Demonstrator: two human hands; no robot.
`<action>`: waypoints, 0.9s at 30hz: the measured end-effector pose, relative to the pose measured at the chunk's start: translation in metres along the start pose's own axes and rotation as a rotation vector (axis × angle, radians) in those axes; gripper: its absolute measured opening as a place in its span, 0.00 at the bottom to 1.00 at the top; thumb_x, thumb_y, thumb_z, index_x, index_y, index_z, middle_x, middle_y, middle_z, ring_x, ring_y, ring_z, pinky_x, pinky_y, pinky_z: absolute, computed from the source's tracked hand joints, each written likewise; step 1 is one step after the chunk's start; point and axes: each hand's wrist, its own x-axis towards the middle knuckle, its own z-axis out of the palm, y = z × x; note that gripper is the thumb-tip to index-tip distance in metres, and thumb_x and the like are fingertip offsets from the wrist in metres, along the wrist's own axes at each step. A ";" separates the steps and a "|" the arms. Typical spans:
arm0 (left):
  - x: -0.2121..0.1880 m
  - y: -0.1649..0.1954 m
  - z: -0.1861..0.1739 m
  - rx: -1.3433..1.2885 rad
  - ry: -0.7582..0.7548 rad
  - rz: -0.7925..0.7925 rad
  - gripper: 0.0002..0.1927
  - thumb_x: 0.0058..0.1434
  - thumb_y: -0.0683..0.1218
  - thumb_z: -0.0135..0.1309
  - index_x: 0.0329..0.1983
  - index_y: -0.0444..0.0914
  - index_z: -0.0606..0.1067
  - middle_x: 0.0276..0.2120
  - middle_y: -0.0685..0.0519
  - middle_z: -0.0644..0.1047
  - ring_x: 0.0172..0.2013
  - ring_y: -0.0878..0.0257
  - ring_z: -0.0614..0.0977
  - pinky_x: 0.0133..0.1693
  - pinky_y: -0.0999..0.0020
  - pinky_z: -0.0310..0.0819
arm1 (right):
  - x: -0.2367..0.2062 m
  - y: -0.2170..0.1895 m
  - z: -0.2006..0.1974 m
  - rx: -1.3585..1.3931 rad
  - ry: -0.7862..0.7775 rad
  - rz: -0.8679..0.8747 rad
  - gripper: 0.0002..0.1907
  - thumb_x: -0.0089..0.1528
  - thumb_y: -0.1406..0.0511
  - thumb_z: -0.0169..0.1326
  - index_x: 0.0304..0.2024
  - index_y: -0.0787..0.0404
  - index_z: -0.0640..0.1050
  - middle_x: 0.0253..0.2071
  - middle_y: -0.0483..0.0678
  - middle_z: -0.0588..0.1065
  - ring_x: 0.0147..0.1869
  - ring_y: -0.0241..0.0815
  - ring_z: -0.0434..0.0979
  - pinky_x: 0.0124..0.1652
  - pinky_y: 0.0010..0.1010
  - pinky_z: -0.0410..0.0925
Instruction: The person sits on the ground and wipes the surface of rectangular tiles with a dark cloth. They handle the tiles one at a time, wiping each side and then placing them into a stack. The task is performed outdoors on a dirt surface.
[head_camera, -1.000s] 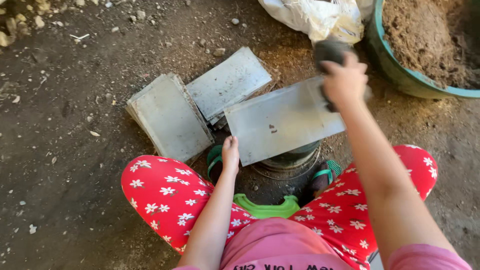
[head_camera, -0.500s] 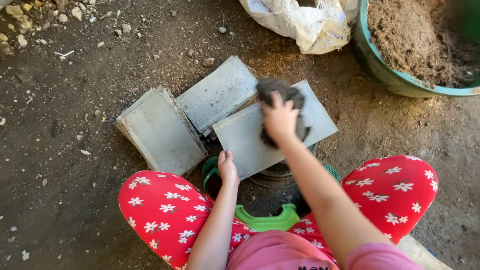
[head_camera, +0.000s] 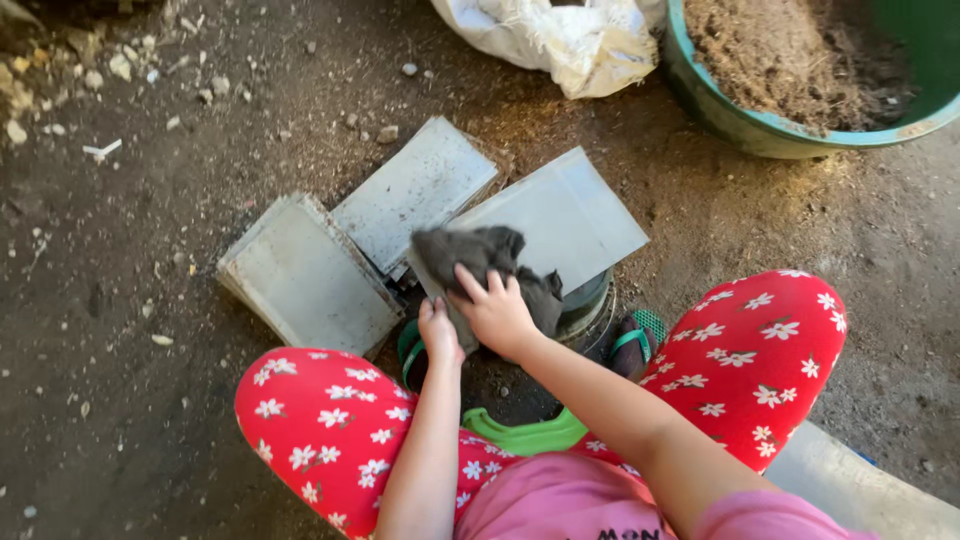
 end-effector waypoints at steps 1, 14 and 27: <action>0.000 0.001 0.002 -0.015 -0.010 0.022 0.13 0.72 0.44 0.42 0.54 0.33 0.71 0.46 0.51 0.78 0.45 0.61 0.78 0.49 0.62 0.72 | -0.009 0.013 -0.005 0.031 -0.039 -0.023 0.18 0.57 0.60 0.52 0.49 0.40 0.82 0.67 0.49 0.66 0.54 0.59 0.69 0.46 0.55 0.66; -0.034 -0.003 -0.004 0.212 -0.044 -0.216 0.14 0.71 0.48 0.46 0.56 0.38 0.70 0.48 0.50 0.77 0.45 0.58 0.78 0.47 0.56 0.74 | -0.059 0.290 -0.075 0.072 -0.034 0.770 0.23 0.60 0.63 0.54 0.57 0.37 0.81 0.70 0.51 0.64 0.66 0.67 0.63 0.59 0.54 0.63; -0.013 0.043 0.186 0.056 -0.485 -0.315 0.25 0.67 0.63 0.49 0.46 0.37 0.76 0.46 0.49 0.81 0.50 0.59 0.81 0.54 0.58 0.72 | -0.041 0.259 -0.121 0.512 0.634 0.277 0.34 0.56 0.76 0.54 0.67 0.60 0.76 0.71 0.62 0.64 0.74 0.67 0.62 0.71 0.49 0.59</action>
